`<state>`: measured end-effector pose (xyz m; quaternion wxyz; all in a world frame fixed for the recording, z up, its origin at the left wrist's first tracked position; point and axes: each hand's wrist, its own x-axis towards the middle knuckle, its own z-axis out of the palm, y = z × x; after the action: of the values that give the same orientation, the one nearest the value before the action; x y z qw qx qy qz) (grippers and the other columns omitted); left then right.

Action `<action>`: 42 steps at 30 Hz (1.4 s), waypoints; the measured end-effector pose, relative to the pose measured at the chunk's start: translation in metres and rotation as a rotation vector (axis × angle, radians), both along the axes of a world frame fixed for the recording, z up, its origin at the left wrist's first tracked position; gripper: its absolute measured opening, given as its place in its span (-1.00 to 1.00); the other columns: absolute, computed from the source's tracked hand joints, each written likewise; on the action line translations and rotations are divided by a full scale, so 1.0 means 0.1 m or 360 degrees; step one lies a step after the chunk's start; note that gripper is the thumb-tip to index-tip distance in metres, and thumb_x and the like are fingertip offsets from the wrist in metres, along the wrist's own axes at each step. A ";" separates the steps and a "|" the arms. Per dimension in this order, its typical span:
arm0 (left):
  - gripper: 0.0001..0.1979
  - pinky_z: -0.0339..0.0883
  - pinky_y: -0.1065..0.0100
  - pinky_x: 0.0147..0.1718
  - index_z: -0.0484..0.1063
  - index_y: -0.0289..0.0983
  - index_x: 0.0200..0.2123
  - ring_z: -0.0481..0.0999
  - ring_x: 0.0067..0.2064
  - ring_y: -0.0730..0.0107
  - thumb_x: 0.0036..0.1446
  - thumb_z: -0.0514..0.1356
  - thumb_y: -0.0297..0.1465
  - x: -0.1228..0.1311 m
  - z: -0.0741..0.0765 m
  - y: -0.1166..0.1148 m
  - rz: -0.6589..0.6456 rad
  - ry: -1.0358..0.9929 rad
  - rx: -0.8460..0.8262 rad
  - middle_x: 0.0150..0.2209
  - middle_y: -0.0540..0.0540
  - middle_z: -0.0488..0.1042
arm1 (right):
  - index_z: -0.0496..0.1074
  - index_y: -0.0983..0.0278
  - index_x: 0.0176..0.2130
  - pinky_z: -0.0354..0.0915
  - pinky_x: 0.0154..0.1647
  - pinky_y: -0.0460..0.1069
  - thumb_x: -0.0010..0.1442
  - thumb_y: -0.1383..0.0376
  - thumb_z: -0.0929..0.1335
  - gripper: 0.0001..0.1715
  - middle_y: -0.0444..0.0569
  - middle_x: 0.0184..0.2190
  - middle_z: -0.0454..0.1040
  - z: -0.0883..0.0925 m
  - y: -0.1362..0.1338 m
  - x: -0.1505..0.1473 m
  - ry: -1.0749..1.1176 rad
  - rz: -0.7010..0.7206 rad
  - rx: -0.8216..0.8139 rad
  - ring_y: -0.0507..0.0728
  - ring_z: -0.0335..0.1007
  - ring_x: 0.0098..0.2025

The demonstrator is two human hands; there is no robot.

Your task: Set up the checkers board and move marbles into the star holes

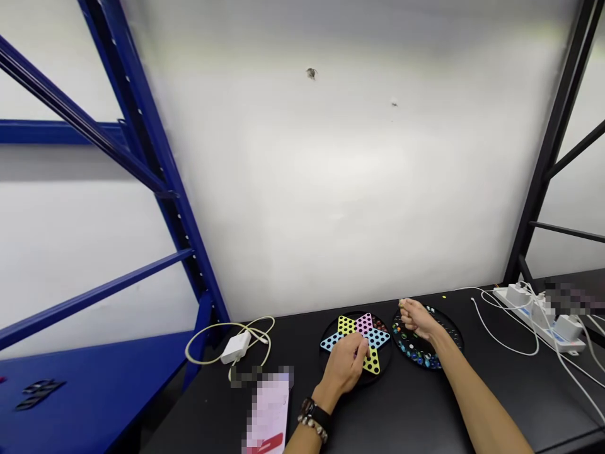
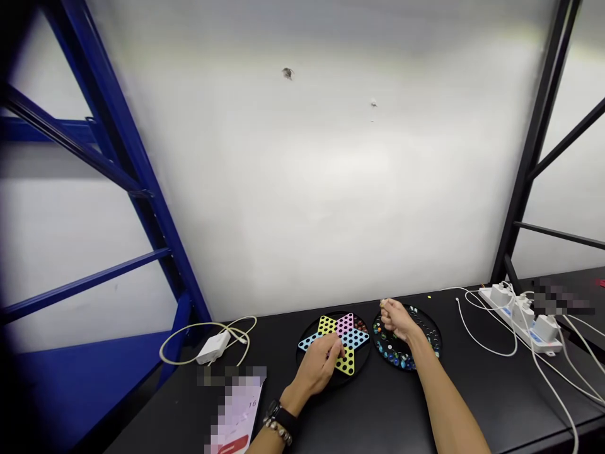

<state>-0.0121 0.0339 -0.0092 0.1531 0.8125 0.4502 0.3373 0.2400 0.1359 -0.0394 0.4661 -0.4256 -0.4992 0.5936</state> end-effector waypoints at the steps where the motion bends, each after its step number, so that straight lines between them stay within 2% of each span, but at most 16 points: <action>1: -0.48 0.20 0.34 -0.29 0.36 -0.22 -0.51 0.42 -0.36 0.34 0.39 -0.19 -0.20 0.00 0.00 0.00 -0.0004 0.0004 -0.0004 -0.45 -0.05 0.44 | 0.20 0.22 -0.35 -0.21 -0.73 -0.21 0.22 0.05 0.33 -0.66 -0.31 -0.59 0.13 0.02 -0.01 0.03 0.0385 0.0057 -0.0074 -0.14 -0.20 -0.71; 4: -0.48 0.19 0.34 -0.28 0.37 -0.22 -0.50 0.42 -0.35 0.33 0.39 -0.18 -0.20 0.00 0.00 -0.01 0.0004 0.0011 -0.0025 -0.44 -0.05 0.44 | 0.27 0.26 -0.33 -0.21 -0.76 -0.22 0.27 0.10 0.28 -0.72 -0.27 -0.58 0.18 0.07 -0.04 0.07 0.0950 0.0173 -0.0205 -0.15 -0.21 -0.73; 7: -0.47 0.19 0.33 -0.28 0.37 -0.22 -0.51 0.42 -0.35 0.33 0.39 -0.19 -0.19 0.00 0.00 -0.01 0.0002 0.0020 -0.0038 -0.44 -0.05 0.44 | 0.30 0.27 -0.34 -0.19 -0.77 -0.23 0.33 0.10 0.20 -0.67 -0.22 -0.60 0.23 0.06 -0.04 0.02 0.1126 0.0128 -0.0306 -0.14 -0.16 -0.74; 11: -0.47 0.19 0.33 -0.28 0.36 -0.22 -0.51 0.41 -0.34 0.31 0.39 -0.20 -0.17 0.00 -0.01 0.00 0.0004 0.0040 -0.0045 -0.44 -0.06 0.43 | 0.32 0.28 -0.36 -0.14 -0.80 -0.22 0.35 0.16 0.13 -0.63 -0.04 -0.55 0.40 0.06 -0.08 -0.07 0.1169 -0.0039 -0.0458 -0.08 0.05 -0.72; 14: -0.48 0.21 0.33 -0.27 0.36 -0.21 -0.50 0.41 -0.34 0.31 0.38 -0.20 -0.17 0.00 -0.01 0.01 0.0005 0.0049 -0.0054 -0.43 -0.06 0.44 | 0.34 0.30 -0.26 -0.03 -0.80 -0.21 0.36 0.18 0.09 -0.63 0.16 -0.36 0.54 0.13 -0.15 -0.11 0.1195 -0.0175 -0.0603 -0.01 0.29 -0.62; 17: -0.48 0.21 0.32 -0.27 0.36 -0.21 -0.50 0.42 -0.34 0.31 0.38 -0.20 -0.17 0.00 0.00 0.01 0.0003 0.0047 -0.0053 -0.43 -0.06 0.45 | 0.32 0.31 -0.15 0.11 -0.76 -0.20 0.37 0.18 0.10 -0.66 0.27 -0.22 0.56 0.21 -0.22 -0.15 0.1146 -0.0228 -0.0711 0.06 0.46 -0.49; 18: -0.48 0.22 0.32 -0.27 0.36 -0.21 -0.50 0.42 -0.34 0.31 0.38 -0.20 -0.17 0.00 0.00 0.01 0.0003 0.0046 -0.0053 -0.43 -0.06 0.45 | 0.31 0.32 -0.15 0.10 -0.76 -0.21 0.36 0.19 0.12 -0.69 0.26 -0.24 0.56 0.22 -0.23 -0.17 0.1084 -0.0217 -0.0734 0.06 0.47 -0.49; 20: -0.48 0.22 0.32 -0.27 0.36 -0.20 -0.50 0.42 -0.34 0.31 0.38 -0.20 -0.17 0.00 0.00 0.00 0.0004 0.0045 -0.0055 -0.42 -0.07 0.45 | 0.32 0.31 -0.24 -0.03 -0.80 -0.23 0.34 0.23 0.17 -0.76 0.15 -0.40 0.56 0.22 -0.25 -0.23 0.0903 -0.0172 -0.0725 0.00 0.38 -0.61; 23: -0.48 0.22 0.32 -0.28 0.37 -0.21 -0.50 0.42 -0.35 0.31 0.38 -0.20 -0.18 0.00 0.00 0.00 0.0002 0.0051 -0.0047 -0.43 -0.07 0.45 | 0.29 0.30 -0.41 -0.23 -0.82 -0.22 0.30 0.23 0.24 -0.73 -0.09 -0.66 0.41 0.19 -0.27 -0.35 0.0675 -0.0048 -0.0599 -0.11 0.03 -0.81; 25: -0.48 0.21 0.33 -0.29 0.37 -0.21 -0.50 0.42 -0.36 0.31 0.38 -0.19 -0.19 0.00 0.00 0.00 0.0001 0.0056 -0.0036 -0.44 -0.06 0.45 | 0.30 0.30 -0.46 -0.25 -0.80 -0.20 0.28 0.16 0.25 -0.65 -0.13 -0.69 0.37 0.17 -0.30 -0.45 0.0633 0.0058 -0.0543 -0.13 -0.05 -0.81; 28: -0.48 0.22 0.34 -0.29 0.38 -0.21 -0.50 0.43 -0.34 0.32 0.38 -0.19 -0.20 0.00 0.01 -0.01 0.0004 0.0053 -0.0020 -0.42 -0.06 0.46 | 0.33 0.29 -0.46 -0.22 -0.76 -0.18 0.24 0.04 0.26 -0.59 -0.10 -0.64 0.40 0.12 -0.34 -0.60 0.0546 0.0093 -0.0488 -0.10 0.01 -0.76; 30: -0.48 0.22 0.34 -0.28 0.39 -0.21 -0.50 0.44 -0.33 0.31 0.38 -0.19 -0.21 0.01 0.02 -0.01 0.0007 0.0048 -0.0015 -0.41 -0.07 0.47 | 0.30 0.26 -0.49 -0.17 -0.71 -0.16 0.23 -0.02 0.24 -0.54 -0.15 -0.67 0.32 0.06 -0.37 -0.72 0.0326 -0.0073 -0.0301 -0.07 0.00 -0.72; 33: -0.48 0.24 0.33 -0.27 0.39 -0.22 -0.49 0.44 -0.32 0.30 0.38 -0.19 -0.19 0.01 0.02 0.00 0.0010 0.0056 -0.0018 -0.41 -0.08 0.47 | 0.17 0.24 -0.61 -0.06 -0.59 -0.11 0.24 -0.04 0.22 -0.45 -0.20 -0.71 0.16 -0.03 -0.47 -0.88 -0.0267 -0.0370 0.0297 -0.04 0.00 -0.64; 36: -0.49 0.26 0.32 -0.26 0.40 -0.21 -0.48 0.44 -0.31 0.28 0.37 -0.19 -0.19 0.02 0.01 0.01 0.0000 0.0049 -0.0016 -0.38 -0.09 0.49 | 0.16 0.25 -0.63 -0.04 -0.47 -0.07 0.29 0.06 0.20 -0.46 -0.16 -0.66 0.20 -0.09 -0.60 -0.98 -0.0904 -0.0303 0.0817 0.00 0.05 -0.56; 39: -0.51 0.26 0.32 -0.26 0.40 -0.21 -0.48 0.45 -0.30 0.29 0.37 -0.16 -0.21 0.02 0.00 0.02 -0.0009 0.0016 -0.0004 -0.36 -0.09 0.51 | 0.24 0.25 -0.58 -0.08 -0.44 -0.05 0.31 0.17 0.19 -0.55 -0.14 -0.62 0.28 -0.09 -0.70 -1.02 -0.1277 -0.0176 0.0959 0.01 0.06 -0.53; 42: -0.52 0.26 0.34 -0.28 0.38 -0.21 -0.49 0.43 -0.32 0.30 0.37 -0.16 -0.22 0.02 -0.01 0.02 -0.0006 0.0022 0.0027 -0.39 -0.07 0.49 | 0.25 0.25 -0.56 -0.08 -0.45 -0.06 0.30 0.22 0.21 -0.59 -0.14 -0.60 0.31 -0.08 -0.72 -1.01 -0.1361 -0.0155 0.0946 0.01 0.08 -0.52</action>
<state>-0.0099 0.0356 -0.0100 0.1438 0.8168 0.4468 0.3353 0.1386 0.0635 -0.0478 0.3483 -0.5020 -0.7716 0.1770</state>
